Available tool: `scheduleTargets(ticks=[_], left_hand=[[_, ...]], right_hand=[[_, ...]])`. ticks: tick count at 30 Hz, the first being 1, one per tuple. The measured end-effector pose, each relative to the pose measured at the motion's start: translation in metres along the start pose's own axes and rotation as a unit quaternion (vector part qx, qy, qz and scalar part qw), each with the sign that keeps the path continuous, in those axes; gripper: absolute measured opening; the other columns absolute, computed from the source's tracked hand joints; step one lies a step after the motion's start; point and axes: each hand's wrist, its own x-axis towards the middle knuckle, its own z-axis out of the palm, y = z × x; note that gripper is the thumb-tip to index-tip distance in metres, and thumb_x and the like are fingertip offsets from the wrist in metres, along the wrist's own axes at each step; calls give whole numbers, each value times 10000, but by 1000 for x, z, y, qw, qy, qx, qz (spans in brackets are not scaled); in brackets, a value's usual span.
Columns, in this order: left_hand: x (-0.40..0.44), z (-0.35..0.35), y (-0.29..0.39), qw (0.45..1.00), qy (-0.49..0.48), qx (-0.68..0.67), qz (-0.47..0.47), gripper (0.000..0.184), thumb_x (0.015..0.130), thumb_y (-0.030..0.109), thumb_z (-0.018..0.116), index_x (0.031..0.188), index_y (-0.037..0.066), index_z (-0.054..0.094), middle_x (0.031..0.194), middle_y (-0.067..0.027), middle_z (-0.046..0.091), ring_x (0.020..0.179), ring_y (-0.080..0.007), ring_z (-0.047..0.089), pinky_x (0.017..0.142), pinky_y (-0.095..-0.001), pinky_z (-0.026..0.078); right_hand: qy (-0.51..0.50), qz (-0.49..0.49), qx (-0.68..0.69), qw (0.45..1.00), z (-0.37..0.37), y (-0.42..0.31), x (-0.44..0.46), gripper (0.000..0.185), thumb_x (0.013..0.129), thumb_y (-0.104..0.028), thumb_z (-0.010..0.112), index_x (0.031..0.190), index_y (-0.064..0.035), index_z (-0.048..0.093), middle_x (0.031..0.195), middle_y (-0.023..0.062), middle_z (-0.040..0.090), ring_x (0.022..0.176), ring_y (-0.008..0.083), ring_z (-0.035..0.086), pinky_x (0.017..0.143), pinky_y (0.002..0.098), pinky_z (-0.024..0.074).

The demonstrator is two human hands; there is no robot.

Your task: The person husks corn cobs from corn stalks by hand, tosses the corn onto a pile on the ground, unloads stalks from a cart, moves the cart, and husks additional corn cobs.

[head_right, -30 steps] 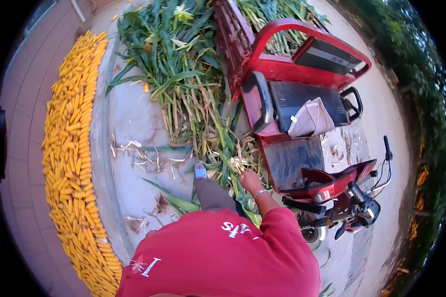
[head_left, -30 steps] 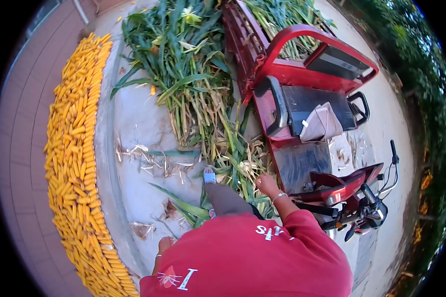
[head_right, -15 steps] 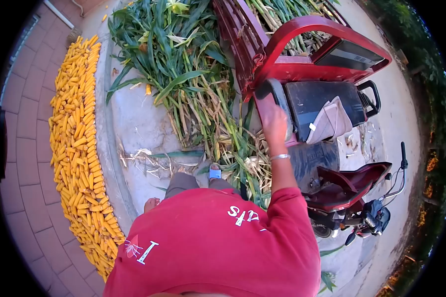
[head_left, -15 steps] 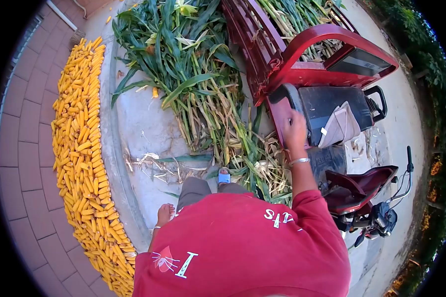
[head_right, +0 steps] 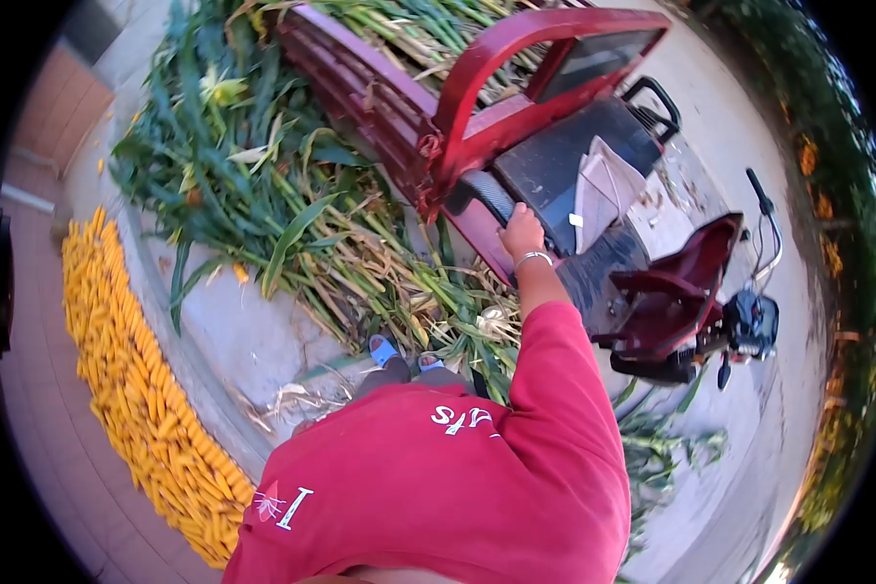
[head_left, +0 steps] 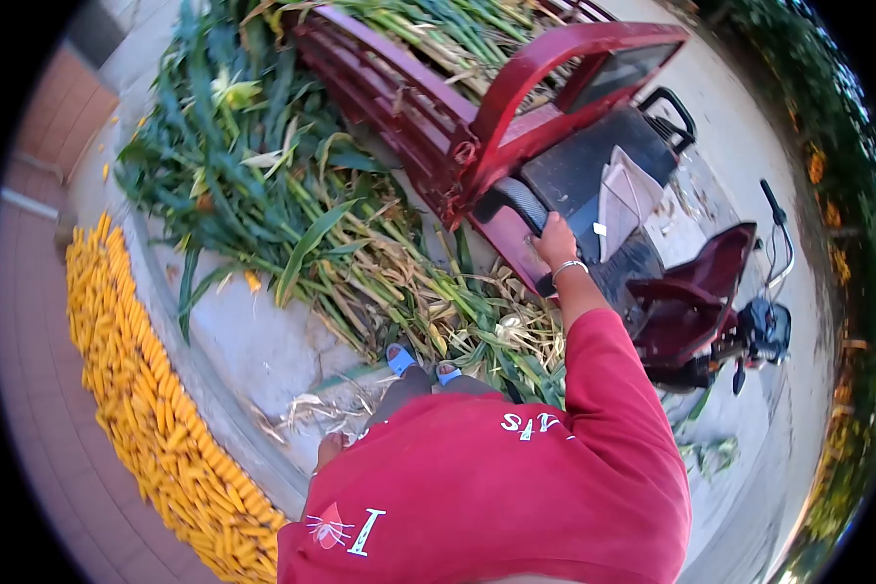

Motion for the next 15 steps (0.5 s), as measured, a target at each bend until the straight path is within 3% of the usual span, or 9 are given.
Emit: scheduleTargets(ticks=[1,2,3,5,8,11,12,13,15], left_hand=[[11,-47,121,994,-24,107,-17,370,956,276,391,923,-2,634,828,-136,663,750,-235,646,725,-344,513],[35,-65,176,981,30,-63,-181,384,950,291,409,935,-14,641,836,-148,678,752,-254,651,733,-345,509],[69,-88,198,995,33,-2,-98,359,938,275,450,939,-29,642,844,-156,680,764,-243,653,721,-332,507],[138,-116,280,997,77,-26,-2,316,919,255,500,947,-30,636,854,-158,669,793,-252,642,731,-343,499],[223,-142,460,965,104,-32,240,292,900,245,562,1004,-23,613,948,-157,640,864,-260,615,776,-346,484],[258,-141,654,861,153,17,485,312,880,235,623,1061,-17,591,1042,-157,611,936,-267,588,821,-348,468],[260,-136,714,843,181,76,501,372,852,263,657,1089,-14,582,1066,-172,604,989,-305,572,870,-373,450],[259,-128,765,786,249,140,548,466,826,309,684,1141,-11,559,1094,-188,597,1041,-340,549,914,-411,423],[284,-102,849,720,337,194,575,651,772,444,700,1199,-17,529,1125,-215,589,1102,-367,524,962,-425,402]], right_hand=[[5,3,-10,1000,7,3,4,606,735,-318,763,1127,4,433,1128,235,554,1030,391,586,877,443,497],[9,21,-7,1000,12,5,6,606,735,-318,763,1127,4,433,1128,235,554,1030,391,586,877,443,497],[18,6,-7,1000,16,9,6,609,730,-317,766,1126,3,431,1121,228,554,1028,387,586,873,440,500],[40,-11,-11,999,20,12,10,625,713,-313,777,1133,-7,430,1102,209,557,1020,371,589,860,430,507],[36,2,-10,999,19,12,8,629,705,-306,781,1143,-20,431,1102,193,558,1020,357,591,854,426,511],[66,6,6,998,19,13,6,600,694,-289,781,1152,-61,467,1107,144,565,1041,315,580,864,425,498],[73,7,14,997,22,15,6,575,693,-282,777,1141,-75,481,1107,133,566,1045,303,577,866,427,491],[65,10,16,998,21,15,4,567,707,-284,765,1150,-70,486,1123,128,565,1049,301,575,875,425,484],[68,11,68,995,17,20,-4,667,726,-314,743,1262,-52,447,1213,142,522,1164,298,494,970,434,411]])
